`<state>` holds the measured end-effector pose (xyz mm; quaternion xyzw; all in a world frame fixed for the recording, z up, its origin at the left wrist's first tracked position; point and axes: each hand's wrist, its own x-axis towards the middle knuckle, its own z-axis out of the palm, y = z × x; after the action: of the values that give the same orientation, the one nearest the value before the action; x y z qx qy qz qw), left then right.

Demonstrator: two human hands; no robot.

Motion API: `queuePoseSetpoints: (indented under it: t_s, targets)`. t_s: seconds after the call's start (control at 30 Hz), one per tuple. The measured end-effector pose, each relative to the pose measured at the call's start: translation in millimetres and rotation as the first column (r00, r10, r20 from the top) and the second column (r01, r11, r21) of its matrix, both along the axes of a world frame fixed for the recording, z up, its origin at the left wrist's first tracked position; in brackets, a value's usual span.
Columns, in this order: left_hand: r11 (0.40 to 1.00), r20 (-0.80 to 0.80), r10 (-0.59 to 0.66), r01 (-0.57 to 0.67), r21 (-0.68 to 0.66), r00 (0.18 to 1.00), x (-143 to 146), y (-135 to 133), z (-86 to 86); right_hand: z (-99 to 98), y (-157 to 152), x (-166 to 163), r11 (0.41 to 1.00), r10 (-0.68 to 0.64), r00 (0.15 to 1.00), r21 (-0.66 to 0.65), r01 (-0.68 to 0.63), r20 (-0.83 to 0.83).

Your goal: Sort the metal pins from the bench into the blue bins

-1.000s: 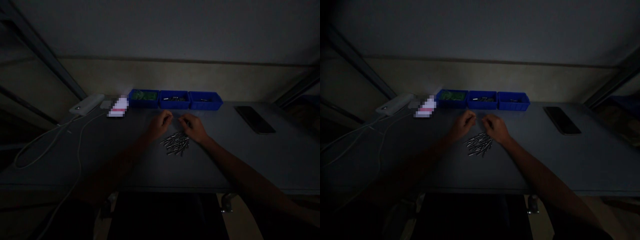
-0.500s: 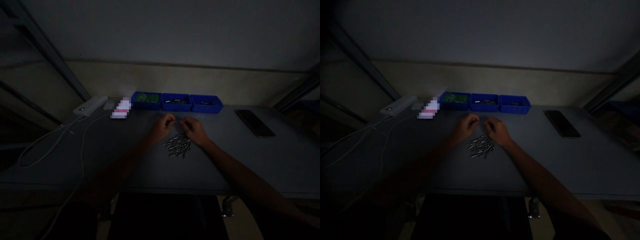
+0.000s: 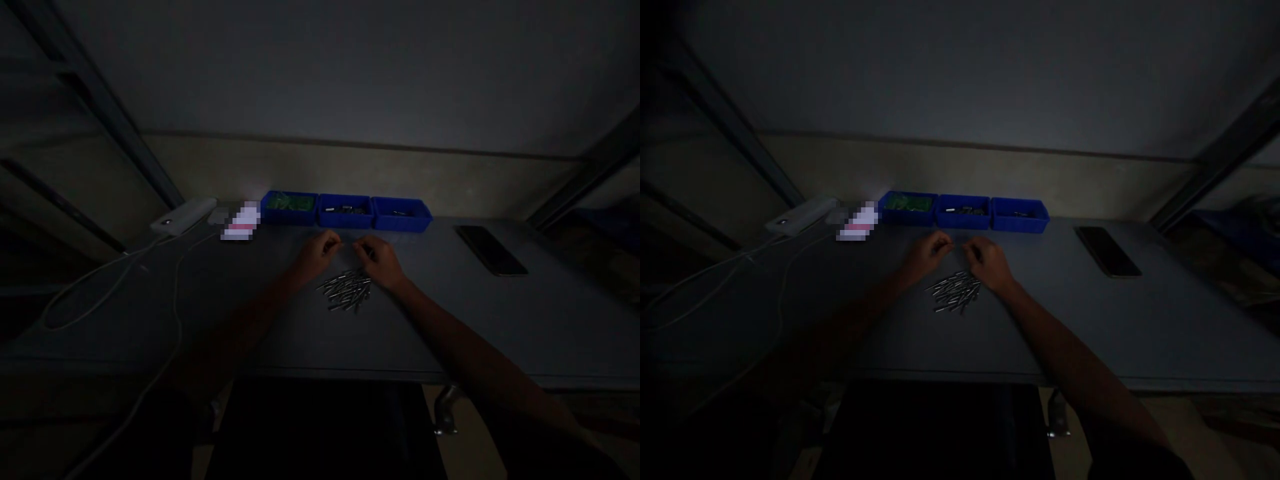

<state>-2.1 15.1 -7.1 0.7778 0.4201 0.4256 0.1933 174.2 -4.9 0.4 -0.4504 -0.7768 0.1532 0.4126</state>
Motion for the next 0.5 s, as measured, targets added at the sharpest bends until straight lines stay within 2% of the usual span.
queuePoseSetpoints:
  t_s: [0.27,0.5]
  targets:
    - [1.000,-0.035,0.007,-0.007,-0.009,0.999,-1.0,-1.8,0.5,-1.9,-0.2,-2.7,1.000,0.014,0.999,-0.026,-0.015,-0.044]
    - [1.000,-0.047,0.000,-0.001,-0.026,0.999,-2.8,-4.0,1.9,-0.9,0.6,-4.2,0.999,0.036,0.999,0.010,-0.036,-0.022]
